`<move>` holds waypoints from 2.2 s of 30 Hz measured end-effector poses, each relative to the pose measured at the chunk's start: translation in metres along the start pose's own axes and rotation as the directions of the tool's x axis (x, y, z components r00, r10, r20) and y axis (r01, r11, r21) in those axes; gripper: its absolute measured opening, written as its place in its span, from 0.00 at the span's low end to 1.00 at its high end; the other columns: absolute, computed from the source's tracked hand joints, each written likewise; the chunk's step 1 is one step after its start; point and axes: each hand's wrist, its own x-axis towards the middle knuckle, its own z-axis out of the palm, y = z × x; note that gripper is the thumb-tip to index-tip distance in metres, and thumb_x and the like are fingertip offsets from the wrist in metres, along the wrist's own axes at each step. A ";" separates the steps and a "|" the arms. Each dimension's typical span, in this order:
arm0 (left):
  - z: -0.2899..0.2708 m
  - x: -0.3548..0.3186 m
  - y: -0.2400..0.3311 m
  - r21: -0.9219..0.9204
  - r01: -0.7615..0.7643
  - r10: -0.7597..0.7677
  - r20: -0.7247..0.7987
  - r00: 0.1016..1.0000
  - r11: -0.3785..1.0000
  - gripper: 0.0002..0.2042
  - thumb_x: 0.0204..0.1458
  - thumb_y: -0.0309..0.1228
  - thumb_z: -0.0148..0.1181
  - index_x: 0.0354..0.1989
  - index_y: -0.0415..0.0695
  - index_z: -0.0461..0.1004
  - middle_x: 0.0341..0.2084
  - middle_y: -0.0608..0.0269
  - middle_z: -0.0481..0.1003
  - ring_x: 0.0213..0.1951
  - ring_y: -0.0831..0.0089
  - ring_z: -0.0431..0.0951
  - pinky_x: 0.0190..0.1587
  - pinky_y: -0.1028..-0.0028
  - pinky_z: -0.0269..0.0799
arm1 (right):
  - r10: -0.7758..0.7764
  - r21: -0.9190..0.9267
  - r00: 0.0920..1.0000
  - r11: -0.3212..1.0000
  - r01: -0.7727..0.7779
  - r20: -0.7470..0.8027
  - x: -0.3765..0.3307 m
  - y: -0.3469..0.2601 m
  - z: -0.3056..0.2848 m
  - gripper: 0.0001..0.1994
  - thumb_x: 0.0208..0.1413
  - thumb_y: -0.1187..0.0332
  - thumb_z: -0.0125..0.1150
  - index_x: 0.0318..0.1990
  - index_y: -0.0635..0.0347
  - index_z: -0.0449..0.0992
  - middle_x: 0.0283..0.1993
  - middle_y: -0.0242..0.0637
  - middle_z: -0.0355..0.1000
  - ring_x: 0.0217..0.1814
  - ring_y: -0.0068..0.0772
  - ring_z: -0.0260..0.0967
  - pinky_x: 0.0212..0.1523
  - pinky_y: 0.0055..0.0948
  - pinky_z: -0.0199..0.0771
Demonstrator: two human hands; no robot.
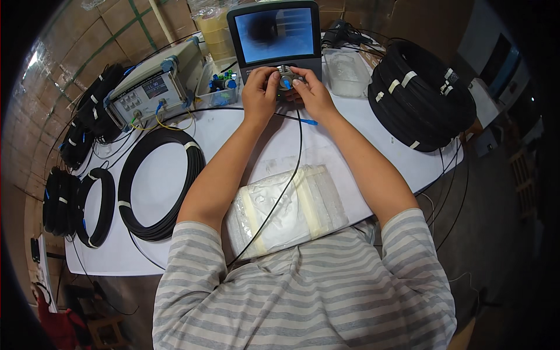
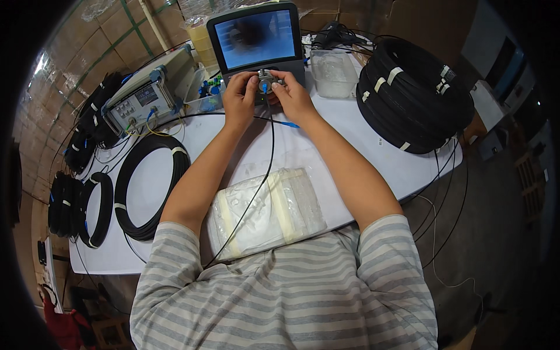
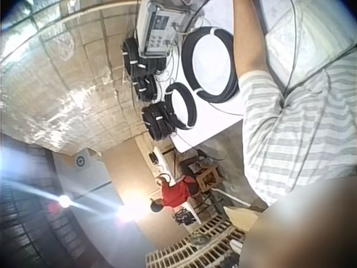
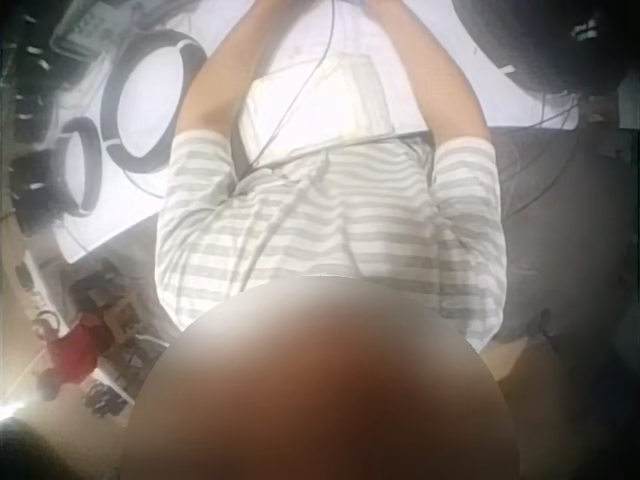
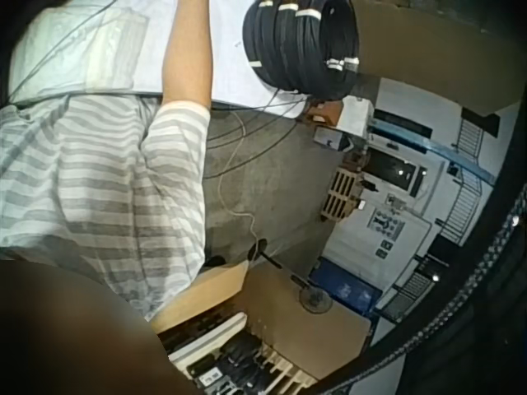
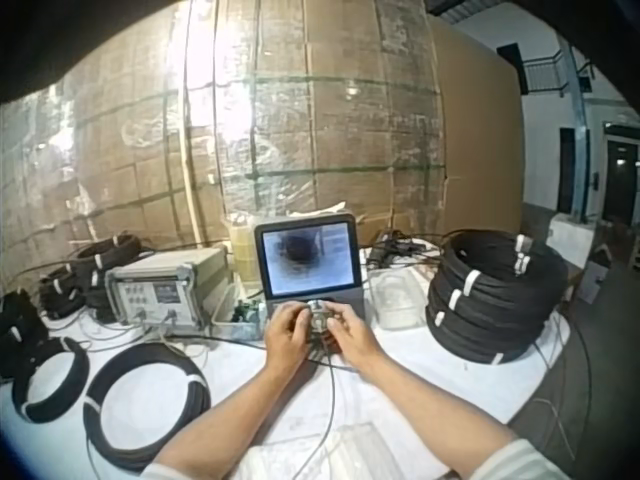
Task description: Inspecting the end of a fiber optic cable using a digital microscope and cleaning it using a specialized cleaning pen.
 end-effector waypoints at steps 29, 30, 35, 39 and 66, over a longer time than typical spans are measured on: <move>0.006 0.000 -0.008 -0.051 0.031 -0.034 -0.050 0.998 0.998 0.10 0.60 0.33 0.62 0.43 0.40 0.78 0.36 0.61 0.78 0.34 0.72 0.79 0.38 0.74 0.74 | 0.073 0.028 0.997 0.997 -0.072 -0.021 -0.001 -0.001 -0.001 0.18 0.69 0.65 0.50 0.63 0.59 0.63 0.40 0.40 0.77 0.40 0.29 0.78 0.44 0.28 0.78; 0.005 0.000 -0.009 -0.013 0.059 -0.060 -0.038 0.997 0.998 0.10 0.59 0.34 0.62 0.42 0.40 0.78 0.35 0.61 0.77 0.33 0.73 0.78 0.37 0.74 0.73 | 0.073 0.028 0.997 0.997 -0.073 -0.023 0.000 0.000 -0.004 0.18 0.69 0.65 0.50 0.63 0.59 0.63 0.40 0.40 0.77 0.40 0.29 0.78 0.44 0.28 0.78; 0.000 0.000 -0.015 0.011 0.030 -0.030 -0.011 0.999 0.999 0.09 0.58 0.33 0.64 0.38 0.40 0.77 0.32 0.61 0.75 0.31 0.73 0.78 0.34 0.75 0.72 | 0.066 -0.130 0.997 0.990 -0.061 0.038 0.003 -0.003 -0.007 0.21 0.70 0.63 0.49 0.68 0.51 0.64 0.45 0.34 0.76 0.43 0.24 0.76 0.45 0.25 0.76; 0.000 0.000 -0.015 -0.010 0.036 -0.036 -0.013 0.999 0.999 0.09 0.58 0.33 0.64 0.38 0.40 0.78 0.32 0.61 0.76 0.31 0.73 0.78 0.34 0.75 0.72 | 0.064 -0.073 0.997 0.995 -0.061 0.040 0.002 -0.006 -0.005 0.20 0.70 0.63 0.49 0.67 0.52 0.66 0.45 0.35 0.76 0.42 0.24 0.76 0.45 0.25 0.77; -0.001 0.000 -0.006 0.049 -0.018 0.017 0.012 1.000 0.999 0.10 0.60 0.33 0.62 0.44 0.40 0.79 0.37 0.63 0.75 0.30 0.76 0.76 0.35 0.77 0.72 | -0.112 -0.404 0.969 0.914 0.013 -0.221 0.003 0.000 -0.011 0.13 0.65 0.61 0.57 0.40 0.63 0.76 0.31 0.37 0.78 0.33 0.29 0.74 0.36 0.29 0.73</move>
